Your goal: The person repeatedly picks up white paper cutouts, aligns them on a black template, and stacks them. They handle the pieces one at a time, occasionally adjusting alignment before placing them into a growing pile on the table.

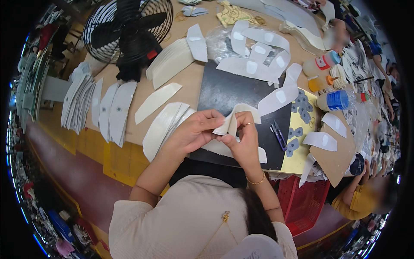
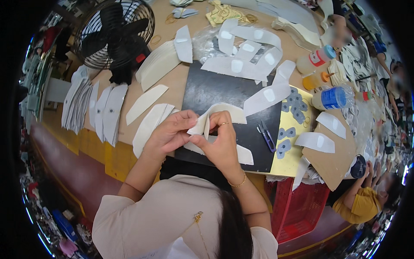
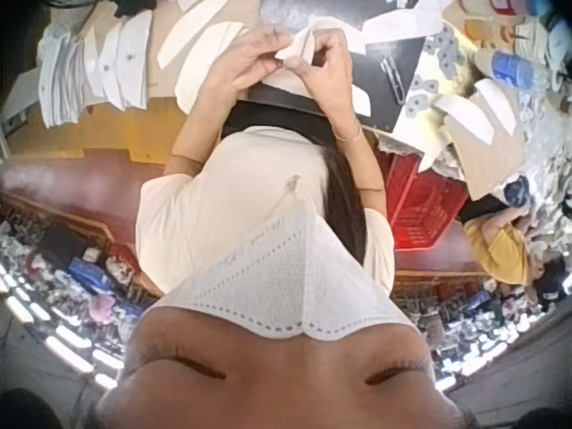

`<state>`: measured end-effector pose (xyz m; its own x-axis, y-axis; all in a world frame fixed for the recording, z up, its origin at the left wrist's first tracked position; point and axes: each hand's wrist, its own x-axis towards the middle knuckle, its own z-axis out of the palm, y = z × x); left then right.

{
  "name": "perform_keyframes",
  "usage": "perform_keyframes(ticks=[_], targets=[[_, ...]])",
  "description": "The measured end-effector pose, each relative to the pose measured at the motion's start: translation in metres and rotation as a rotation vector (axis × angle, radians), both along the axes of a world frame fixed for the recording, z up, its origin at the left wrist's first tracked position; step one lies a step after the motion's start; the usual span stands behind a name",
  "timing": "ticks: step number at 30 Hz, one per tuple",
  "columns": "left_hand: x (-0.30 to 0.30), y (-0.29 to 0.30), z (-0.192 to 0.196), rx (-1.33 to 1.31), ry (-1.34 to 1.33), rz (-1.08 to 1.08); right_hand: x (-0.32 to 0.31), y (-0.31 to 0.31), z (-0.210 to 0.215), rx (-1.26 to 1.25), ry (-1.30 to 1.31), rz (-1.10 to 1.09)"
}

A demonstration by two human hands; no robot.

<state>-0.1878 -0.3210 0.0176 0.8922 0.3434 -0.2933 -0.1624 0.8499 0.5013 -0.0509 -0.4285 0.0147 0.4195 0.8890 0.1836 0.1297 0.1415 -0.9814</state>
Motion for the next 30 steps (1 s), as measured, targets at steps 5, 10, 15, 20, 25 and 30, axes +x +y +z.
perform_keyframes(ticks=[5,10,15,20,25,30], targets=[[-0.015,0.000,0.013,0.221,0.174,0.080,0.012,-0.011,0.008,-0.104,0.137,0.037],[-0.072,0.017,0.024,0.483,0.376,0.331,0.059,-0.046,0.027,0.052,0.361,-0.074],[-0.163,0.019,-0.007,0.655,0.973,0.451,0.107,-0.073,0.040,0.278,0.507,-0.132],[-0.159,0.014,-0.009,1.327,1.392,0.408,0.117,-0.066,0.042,0.366,0.374,-0.116],[-0.069,0.054,0.023,1.414,1.023,0.278,0.112,-0.053,0.039,0.389,0.274,-0.018],[-0.006,0.100,0.014,0.858,0.612,0.158,0.114,-0.082,0.042,0.305,0.061,-0.179]])
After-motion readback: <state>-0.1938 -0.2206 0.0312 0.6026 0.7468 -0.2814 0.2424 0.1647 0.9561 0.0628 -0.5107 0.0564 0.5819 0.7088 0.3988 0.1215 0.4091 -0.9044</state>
